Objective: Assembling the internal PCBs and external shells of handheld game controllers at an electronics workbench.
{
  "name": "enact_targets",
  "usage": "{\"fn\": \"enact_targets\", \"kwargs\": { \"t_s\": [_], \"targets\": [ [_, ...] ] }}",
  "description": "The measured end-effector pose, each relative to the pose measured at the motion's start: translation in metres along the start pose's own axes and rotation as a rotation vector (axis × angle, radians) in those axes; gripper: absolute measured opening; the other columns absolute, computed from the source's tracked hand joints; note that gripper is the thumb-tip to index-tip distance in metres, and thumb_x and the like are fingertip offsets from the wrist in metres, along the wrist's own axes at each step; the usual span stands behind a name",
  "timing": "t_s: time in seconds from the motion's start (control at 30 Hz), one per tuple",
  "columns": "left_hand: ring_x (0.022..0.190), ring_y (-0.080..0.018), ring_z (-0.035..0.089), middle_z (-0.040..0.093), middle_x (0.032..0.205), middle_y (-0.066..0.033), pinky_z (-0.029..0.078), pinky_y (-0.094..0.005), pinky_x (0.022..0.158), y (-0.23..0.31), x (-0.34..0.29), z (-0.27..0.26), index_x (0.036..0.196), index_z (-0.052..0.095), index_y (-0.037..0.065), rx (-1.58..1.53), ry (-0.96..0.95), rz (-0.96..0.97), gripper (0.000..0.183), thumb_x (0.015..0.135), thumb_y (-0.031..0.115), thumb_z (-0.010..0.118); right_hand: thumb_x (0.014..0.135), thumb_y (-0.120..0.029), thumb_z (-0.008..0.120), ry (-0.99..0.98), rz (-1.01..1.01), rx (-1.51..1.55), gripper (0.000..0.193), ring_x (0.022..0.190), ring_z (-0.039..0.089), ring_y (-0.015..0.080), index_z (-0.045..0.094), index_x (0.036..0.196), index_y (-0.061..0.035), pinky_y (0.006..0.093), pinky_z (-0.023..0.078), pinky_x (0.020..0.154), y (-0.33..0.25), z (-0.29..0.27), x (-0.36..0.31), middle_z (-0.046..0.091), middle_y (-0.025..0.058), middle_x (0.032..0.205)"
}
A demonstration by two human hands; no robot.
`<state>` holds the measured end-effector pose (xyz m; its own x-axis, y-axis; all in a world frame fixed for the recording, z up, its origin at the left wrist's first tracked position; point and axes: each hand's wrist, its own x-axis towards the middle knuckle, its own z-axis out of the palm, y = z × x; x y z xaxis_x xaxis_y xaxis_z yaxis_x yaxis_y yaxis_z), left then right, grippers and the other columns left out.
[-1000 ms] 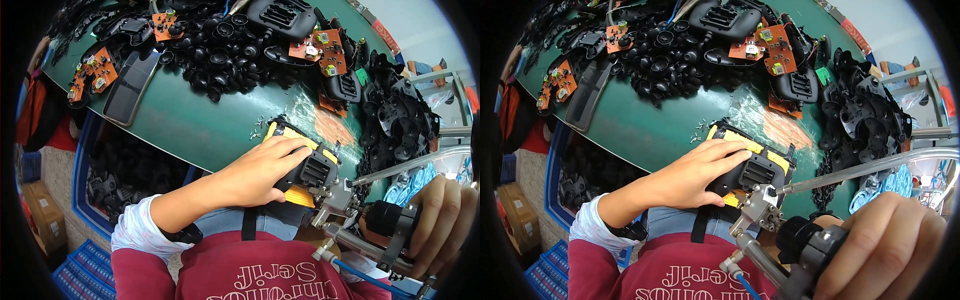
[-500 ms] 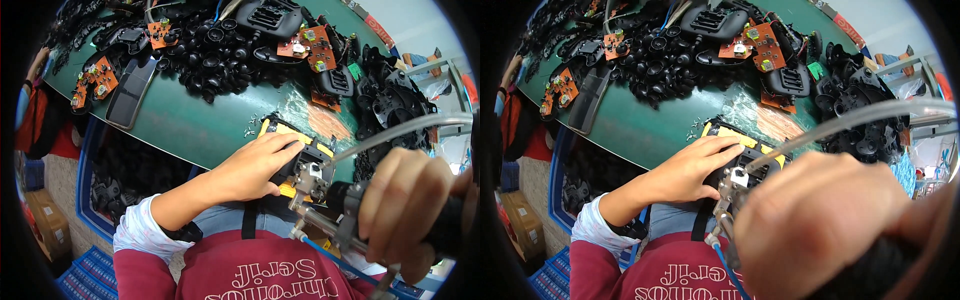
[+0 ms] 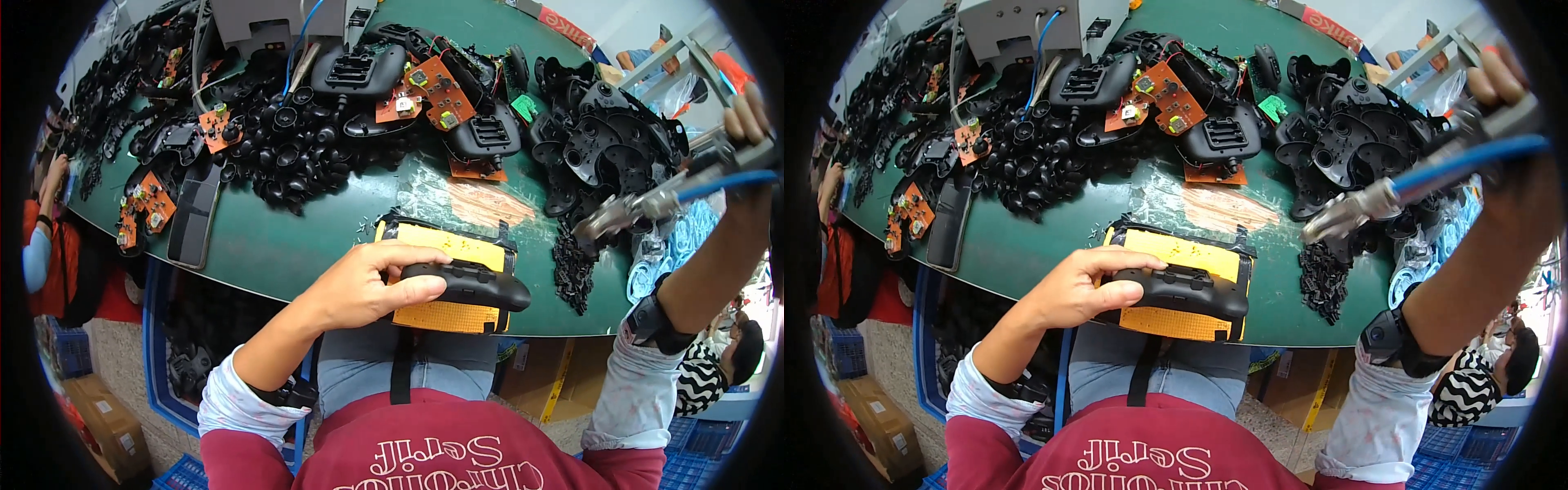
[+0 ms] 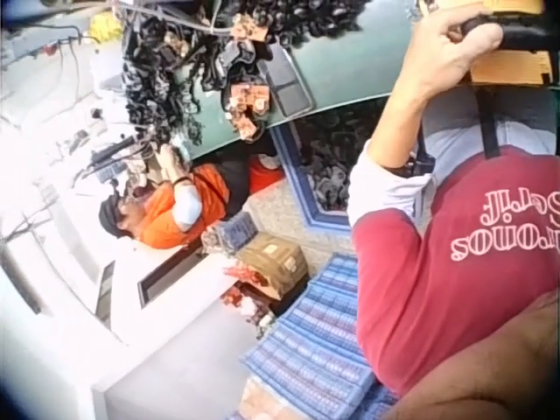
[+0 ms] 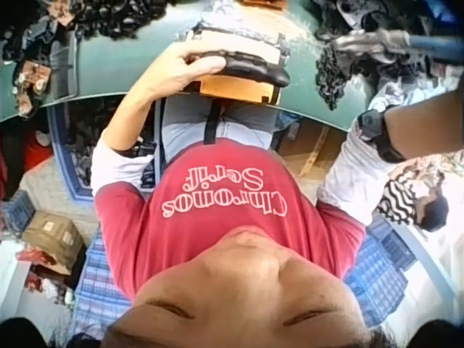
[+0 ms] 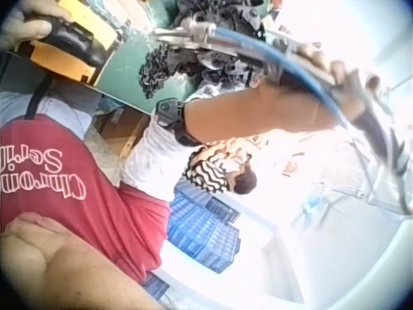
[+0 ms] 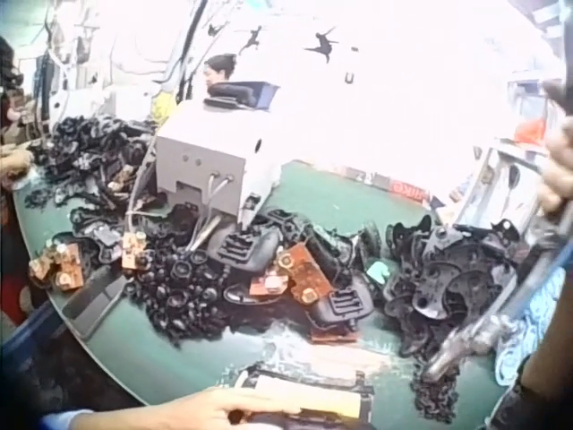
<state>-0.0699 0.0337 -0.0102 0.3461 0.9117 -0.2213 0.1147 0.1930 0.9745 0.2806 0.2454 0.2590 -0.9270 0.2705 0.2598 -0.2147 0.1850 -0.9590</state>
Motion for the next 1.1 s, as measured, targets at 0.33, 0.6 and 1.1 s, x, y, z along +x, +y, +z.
{"fn": "enact_targets", "kwargs": {
  "t_s": [0.33,0.6,1.1],
  "targets": [
    [0.119,-0.0254,0.055,0.062,0.123,-0.0136,0.039,-0.0376,0.103,-0.024,0.000,-0.002,0.126,0.061,0.002,0.038,0.031,0.295,0.071,0.092,0.063,0.050,0.096,-0.047,0.050,1.153,-0.417,-1.039,0.069,0.116,0.057,0.0363,0.045,0.132,0.0114,0.0423,0.046,0.100,0.149,0.137,-0.011,0.056,0.0277,0.125],
    [0.123,-0.0274,0.050,0.055,0.125,-0.0158,0.037,-0.0368,0.105,-0.027,0.004,0.039,0.120,0.055,0.004,-0.279,0.249,0.460,0.043,0.085,0.019,0.074,0.076,-0.005,0.078,0.557,0.153,-0.386,0.054,0.117,0.057,0.0333,0.051,0.123,-0.0015,0.0410,0.044,0.101,0.252,0.234,-0.029,0.058,0.0214,0.125],
    [0.103,-0.0260,0.061,0.060,0.108,-0.0144,0.048,-0.0359,0.091,-0.030,0.009,0.060,0.103,0.055,0.004,-0.031,0.518,0.514,0.034,0.078,0.005,0.077,0.080,-0.004,0.077,0.635,0.034,-0.367,0.046,0.112,0.060,0.0311,0.052,0.118,0.0000,0.0410,0.047,0.098,0.267,0.231,-0.031,0.060,0.0192,0.116]
  ]
}}
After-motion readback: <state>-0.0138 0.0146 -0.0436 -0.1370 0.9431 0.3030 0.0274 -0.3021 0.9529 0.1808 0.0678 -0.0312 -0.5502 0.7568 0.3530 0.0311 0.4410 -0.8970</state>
